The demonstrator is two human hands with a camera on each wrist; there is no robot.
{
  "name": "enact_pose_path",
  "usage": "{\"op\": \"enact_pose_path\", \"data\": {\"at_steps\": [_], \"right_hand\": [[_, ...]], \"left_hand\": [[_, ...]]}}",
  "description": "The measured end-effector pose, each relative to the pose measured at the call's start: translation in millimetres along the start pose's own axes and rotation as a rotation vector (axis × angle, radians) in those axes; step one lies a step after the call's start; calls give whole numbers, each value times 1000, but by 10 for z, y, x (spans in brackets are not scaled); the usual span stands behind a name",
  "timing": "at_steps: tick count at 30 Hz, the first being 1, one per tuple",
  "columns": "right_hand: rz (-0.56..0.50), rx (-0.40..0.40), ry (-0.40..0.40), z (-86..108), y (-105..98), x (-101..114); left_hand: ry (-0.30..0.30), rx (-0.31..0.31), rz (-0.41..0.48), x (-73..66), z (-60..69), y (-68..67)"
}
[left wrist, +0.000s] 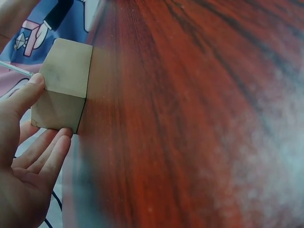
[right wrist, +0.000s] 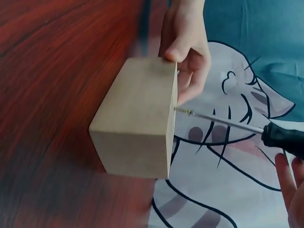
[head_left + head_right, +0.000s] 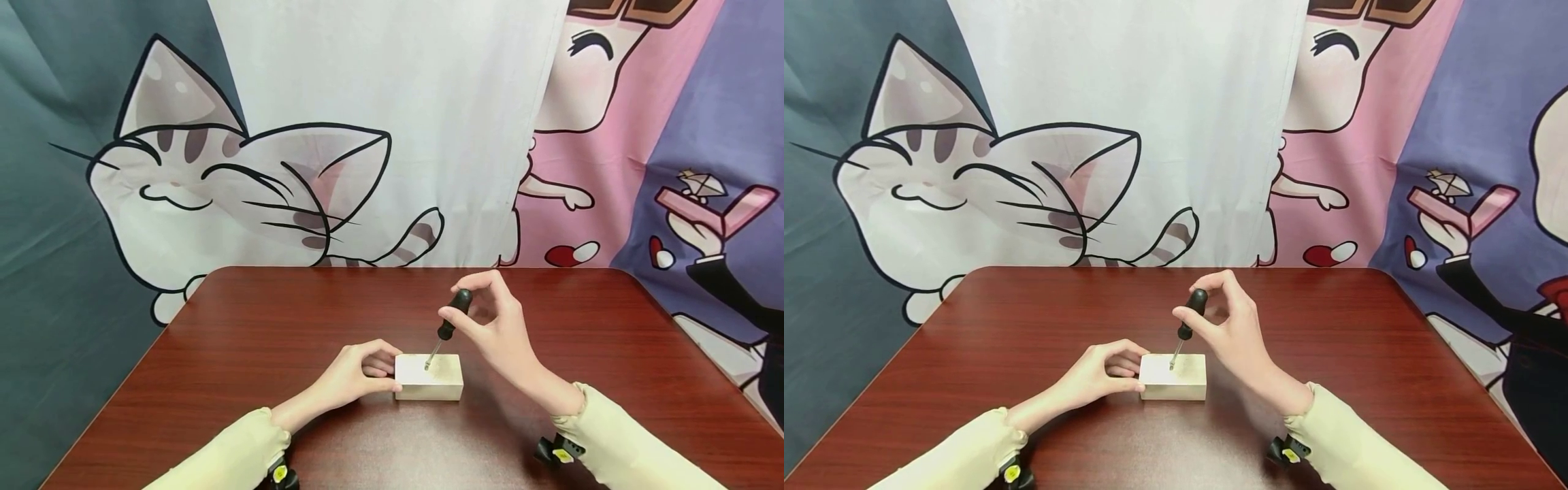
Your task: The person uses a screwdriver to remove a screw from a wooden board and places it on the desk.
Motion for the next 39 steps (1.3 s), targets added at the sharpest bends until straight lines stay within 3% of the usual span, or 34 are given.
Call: {"op": "enact_pose_path", "data": {"at_steps": [2, 7, 13, 17, 22, 25, 32, 39], "right_hand": [[19, -38, 32, 10, -19, -1], [-63, -42, 115, 8, -37, -27], [-113, -2, 118, -24, -40, -46], [-124, 56, 85, -31, -15, -47], [-154, 94, -21, -11, 41, -23], [-151, 62, -43, 30, 57, -23], [-36, -70, -2, 95, 40, -26], [-114, -68, 61, 68, 17, -76]], "left_hand": [[3, 0, 3, 2, -2, 4], [13, 1, 19, 7, -6, 8], [13, 3, 17, 6, -9, 11], [12, -1, 5, 9, -8, 7], [4, -2, 3, 15, 1, 7], [2, 1, 5, 14, 2, 13], [2, 1, -1, 20, -6, 13], [4, 0, -2, 11, -3, 6]]}}
Point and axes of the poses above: each hand's wrist, its own z-axis away from the middle knuckle, its own y-axis out of the palm, x = y × z, the point moved 9 cm from there along -z, towards the middle knuckle, and after that the axes turned 9 degrees about x, right-handed, at the moved point
